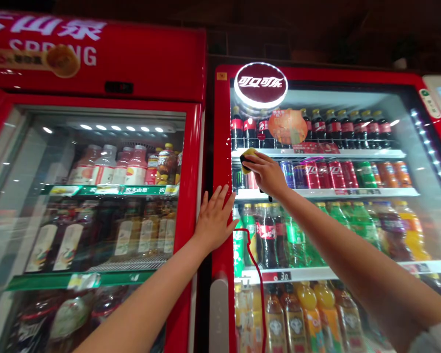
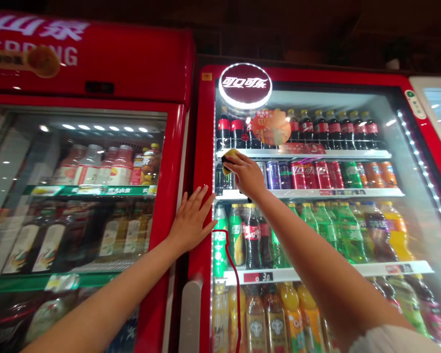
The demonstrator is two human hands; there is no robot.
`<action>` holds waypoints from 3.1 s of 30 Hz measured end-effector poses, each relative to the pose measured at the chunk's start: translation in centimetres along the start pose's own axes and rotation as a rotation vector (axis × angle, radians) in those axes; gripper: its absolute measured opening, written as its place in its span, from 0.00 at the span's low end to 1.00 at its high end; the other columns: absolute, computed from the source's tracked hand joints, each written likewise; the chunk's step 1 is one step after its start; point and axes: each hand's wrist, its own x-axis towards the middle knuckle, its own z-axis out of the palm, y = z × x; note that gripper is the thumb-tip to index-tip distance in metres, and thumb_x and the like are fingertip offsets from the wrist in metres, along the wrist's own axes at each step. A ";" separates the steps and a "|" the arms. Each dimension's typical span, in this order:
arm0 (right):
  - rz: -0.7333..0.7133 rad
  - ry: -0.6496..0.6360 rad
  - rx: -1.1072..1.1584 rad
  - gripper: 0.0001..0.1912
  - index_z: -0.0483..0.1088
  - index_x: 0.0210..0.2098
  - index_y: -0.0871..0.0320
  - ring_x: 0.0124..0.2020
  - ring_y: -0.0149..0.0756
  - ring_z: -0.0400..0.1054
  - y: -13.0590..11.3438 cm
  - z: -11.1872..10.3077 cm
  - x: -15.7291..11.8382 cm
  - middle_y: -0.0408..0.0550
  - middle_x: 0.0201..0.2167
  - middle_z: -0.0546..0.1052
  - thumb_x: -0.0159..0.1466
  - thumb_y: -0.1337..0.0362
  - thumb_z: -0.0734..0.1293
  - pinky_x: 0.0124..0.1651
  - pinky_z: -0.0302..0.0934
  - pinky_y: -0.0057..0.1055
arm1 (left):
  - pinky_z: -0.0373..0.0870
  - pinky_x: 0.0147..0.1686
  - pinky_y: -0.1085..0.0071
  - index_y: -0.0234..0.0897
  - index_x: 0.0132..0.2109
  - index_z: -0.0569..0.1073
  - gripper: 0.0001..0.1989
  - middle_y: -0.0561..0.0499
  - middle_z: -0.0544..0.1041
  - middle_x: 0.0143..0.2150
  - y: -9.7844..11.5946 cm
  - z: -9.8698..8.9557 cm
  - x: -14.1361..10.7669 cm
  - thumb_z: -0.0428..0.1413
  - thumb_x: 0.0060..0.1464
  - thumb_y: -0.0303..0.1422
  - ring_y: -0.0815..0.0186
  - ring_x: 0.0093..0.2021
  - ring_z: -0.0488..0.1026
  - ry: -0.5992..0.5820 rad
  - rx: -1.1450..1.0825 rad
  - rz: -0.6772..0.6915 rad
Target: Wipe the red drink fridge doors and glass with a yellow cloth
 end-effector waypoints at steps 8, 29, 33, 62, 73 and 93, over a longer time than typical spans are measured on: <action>0.135 0.039 -0.050 0.26 0.70 0.63 0.54 0.72 0.49 0.54 -4.4 1.9 0.5 0.46 0.66 0.70 0.69 0.74 0.58 0.67 0.60 0.50 | 0.42 0.73 0.47 0.30 0.74 0.51 0.38 0.40 0.51 0.76 -0.3 -0.2 -0.3 0.52 0.64 0.43 0.52 0.76 0.45 -0.007 0.018 -0.012; 0.420 0.126 -0.208 0.27 0.67 0.64 0.53 0.70 0.55 0.55 4.4 -1.8 0.0 0.51 0.68 0.66 0.69 0.73 0.56 0.64 0.60 0.54 | 0.45 0.73 0.46 0.32 0.72 0.55 0.33 0.39 0.52 0.76 2.5 1.1 3.6 0.51 0.65 0.38 0.52 0.76 0.45 0.087 -0.027 0.007; 0.490 0.202 -0.269 0.27 0.67 0.65 0.55 0.65 0.57 0.60 4.6 -1.3 -2.2 0.58 0.65 0.69 0.69 0.72 0.56 0.60 0.63 0.54 | 0.43 0.73 0.46 0.32 0.71 0.57 0.31 0.39 0.54 0.75 4.2 2.0 4.7 0.49 0.66 0.37 0.53 0.76 0.45 0.105 -0.028 -0.010; 0.432 0.210 -0.255 0.32 0.62 0.68 0.43 0.70 0.55 0.56 35.8 -14.8 -17.2 0.48 0.66 0.69 0.68 0.73 0.57 0.55 0.67 0.55 | 0.36 0.73 0.44 0.42 0.74 0.50 0.34 0.41 0.52 0.76 32.2 9.2 25.6 0.51 0.66 0.38 0.52 0.76 0.45 0.167 -0.065 -0.007; 0.346 0.128 -0.189 0.31 0.67 0.64 0.48 0.71 0.49 0.55 46.7 -21.5 -16.3 0.46 0.67 0.68 0.66 0.76 0.57 0.64 0.62 0.52 | 0.40 0.72 0.41 0.41 0.72 0.55 0.29 0.42 0.54 0.76 43.6 9.5 31.8 0.49 0.66 0.38 0.51 0.76 0.47 0.156 -0.022 -0.024; 0.627 -0.015 -0.379 0.33 0.53 0.73 0.59 0.76 0.53 0.39 48.7 -22.5 -20.3 0.55 0.75 0.51 0.68 0.74 0.55 0.72 0.47 0.54 | 0.38 0.73 0.42 0.39 0.72 0.56 0.31 0.41 0.52 0.76 46.2 10.8 33.9 0.49 0.67 0.43 0.52 0.76 0.48 0.123 -0.098 0.041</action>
